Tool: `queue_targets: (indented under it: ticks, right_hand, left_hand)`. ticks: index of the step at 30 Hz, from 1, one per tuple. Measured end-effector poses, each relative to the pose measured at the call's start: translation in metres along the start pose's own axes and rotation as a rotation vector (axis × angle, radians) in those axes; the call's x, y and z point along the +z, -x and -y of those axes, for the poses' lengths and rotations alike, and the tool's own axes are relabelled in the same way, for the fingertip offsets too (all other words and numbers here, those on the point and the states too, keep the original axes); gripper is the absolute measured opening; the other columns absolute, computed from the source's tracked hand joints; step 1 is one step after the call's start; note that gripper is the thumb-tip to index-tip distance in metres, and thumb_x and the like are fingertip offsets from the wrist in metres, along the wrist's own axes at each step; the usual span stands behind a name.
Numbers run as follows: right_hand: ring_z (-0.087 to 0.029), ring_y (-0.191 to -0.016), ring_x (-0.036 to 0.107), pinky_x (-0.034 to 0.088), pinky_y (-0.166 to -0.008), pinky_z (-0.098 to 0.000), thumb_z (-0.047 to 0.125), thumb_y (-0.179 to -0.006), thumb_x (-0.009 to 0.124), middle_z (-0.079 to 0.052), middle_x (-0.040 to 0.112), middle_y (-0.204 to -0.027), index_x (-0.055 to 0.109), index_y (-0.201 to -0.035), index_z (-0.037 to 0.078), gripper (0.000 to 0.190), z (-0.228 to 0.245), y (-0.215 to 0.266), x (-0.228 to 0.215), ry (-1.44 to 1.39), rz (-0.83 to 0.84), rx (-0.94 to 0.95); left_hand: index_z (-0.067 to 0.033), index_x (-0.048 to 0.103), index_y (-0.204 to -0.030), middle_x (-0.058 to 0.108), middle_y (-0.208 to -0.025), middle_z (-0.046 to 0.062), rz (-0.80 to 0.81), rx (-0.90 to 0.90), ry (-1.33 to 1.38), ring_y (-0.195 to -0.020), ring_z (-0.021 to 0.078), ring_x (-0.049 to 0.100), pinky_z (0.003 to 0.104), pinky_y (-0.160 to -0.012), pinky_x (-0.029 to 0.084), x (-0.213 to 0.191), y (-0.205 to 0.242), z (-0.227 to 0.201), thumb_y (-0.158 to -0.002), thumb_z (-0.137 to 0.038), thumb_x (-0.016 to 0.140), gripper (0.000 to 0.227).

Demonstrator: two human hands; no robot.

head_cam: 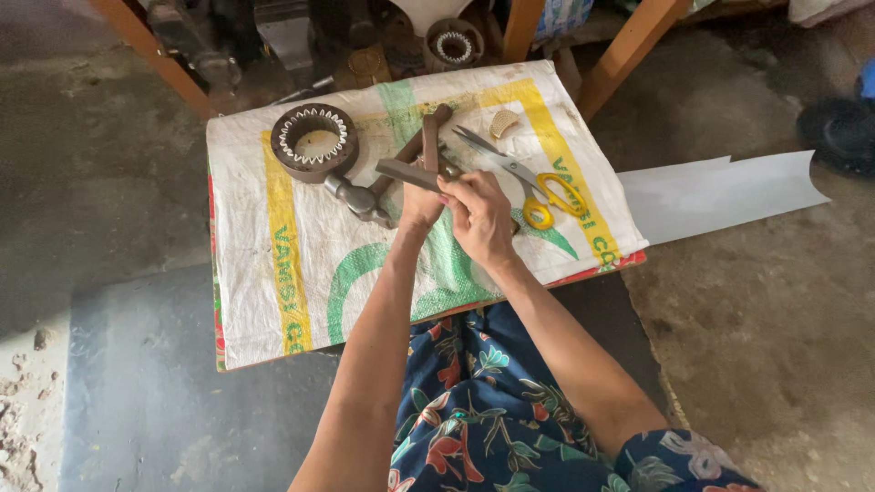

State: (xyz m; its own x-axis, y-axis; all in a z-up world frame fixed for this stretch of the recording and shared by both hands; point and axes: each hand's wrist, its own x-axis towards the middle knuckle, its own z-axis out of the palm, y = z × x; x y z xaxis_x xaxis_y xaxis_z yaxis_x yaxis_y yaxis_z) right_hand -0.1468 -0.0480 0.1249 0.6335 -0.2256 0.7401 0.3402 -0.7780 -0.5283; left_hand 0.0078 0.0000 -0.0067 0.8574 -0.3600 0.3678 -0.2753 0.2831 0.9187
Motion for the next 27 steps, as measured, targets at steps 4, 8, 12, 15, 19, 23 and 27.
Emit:
queue_targets:
  ticks: [4,8,12,15,19,23,27]
  right_hand:
    - [-0.028,-0.089,0.064,0.054,-0.074,-0.0403,-0.004,-0.087,0.075,-0.010,0.066,-0.094,0.076,-0.110,0.005,0.025,-0.003,0.006,0.000,0.074,-0.040,-0.076]
    - [-0.025,-0.090,0.068,0.057,-0.072,-0.0351,-0.005,-0.090,0.071,-0.008,0.067,-0.095,0.075,-0.111,0.007,0.024,-0.004,-0.011,0.005,-0.042,-0.004,0.036]
    - [-0.027,-0.087,0.067,0.055,-0.070,-0.0384,-0.007,-0.085,0.074,-0.009,0.068,-0.091,0.077,-0.107,0.005,0.025,-0.006,-0.009,0.003,0.083,-0.005,-0.014]
    - [-0.025,-0.087,0.069,0.056,-0.068,-0.0371,-0.006,-0.087,0.073,-0.009,0.068,-0.092,0.076,-0.107,0.005,0.023,-0.005,-0.006,0.002,0.039,0.036,0.052]
    - [-0.022,-0.089,0.070,0.060,-0.070,-0.0336,-0.003,-0.093,0.070,-0.007,0.068,-0.095,0.075,-0.110,0.007,0.020,-0.004,0.000,0.001,-0.066,0.042,0.137]
    - [-0.028,-0.089,0.063,0.052,-0.076,-0.0423,-0.004,-0.088,0.073,-0.008,0.066,-0.092,0.077,-0.106,0.005,0.020,-0.004,0.002,0.001,0.095,-0.004,-0.048]
    - [-0.029,-0.087,0.061,0.050,-0.074,-0.0425,-0.002,-0.088,0.076,-0.009,0.065,-0.090,0.078,-0.104,0.007,0.019,-0.004,-0.007,0.004,0.124,-0.014,-0.058]
  left_hand:
    - [-0.0025,0.062,-0.084,0.061,-0.079,0.001,0.011,-0.055,-0.032,-0.073,0.0103,0.055,0.030,-0.061,0.047,-0.002,0.000,0.021,-0.086,-0.005,0.070,0.009]
    - [-0.0038,0.061,-0.090,0.061,-0.084,-0.001,-0.044,-0.019,0.064,-0.080,0.0093,0.056,0.028,-0.070,0.049,-0.006,-0.006,0.022,-0.085,-0.007,0.070,0.010]
    - [-0.0036,0.063,-0.091,0.063,-0.085,0.000,-0.051,-0.036,0.029,-0.081,0.0094,0.057,0.028,-0.071,0.049,-0.002,-0.001,0.020,-0.085,-0.008,0.070,0.010]
    - [-0.0025,0.062,-0.084,0.062,-0.080,0.000,-0.035,-0.061,-0.033,-0.075,0.0099,0.056,0.029,-0.065,0.048,-0.003,-0.001,0.012,-0.084,-0.009,0.071,0.011]
    - [-0.0021,0.060,-0.079,0.060,-0.070,0.000,0.020,-0.048,-0.092,-0.067,0.0094,0.052,0.032,-0.057,0.045,-0.003,-0.003,-0.001,-0.082,-0.009,0.072,0.014]
    - [-0.0024,0.059,-0.079,0.058,-0.070,-0.001,0.017,-0.085,-0.013,-0.066,0.0072,0.049,0.030,-0.055,0.044,-0.005,-0.003,-0.011,-0.081,-0.009,0.071,0.014]
    - [-0.0030,0.057,-0.081,0.057,-0.072,-0.001,0.016,0.010,-0.043,-0.069,0.0065,0.047,0.030,-0.058,0.043,-0.007,-0.007,-0.015,-0.084,-0.010,0.069,0.015]
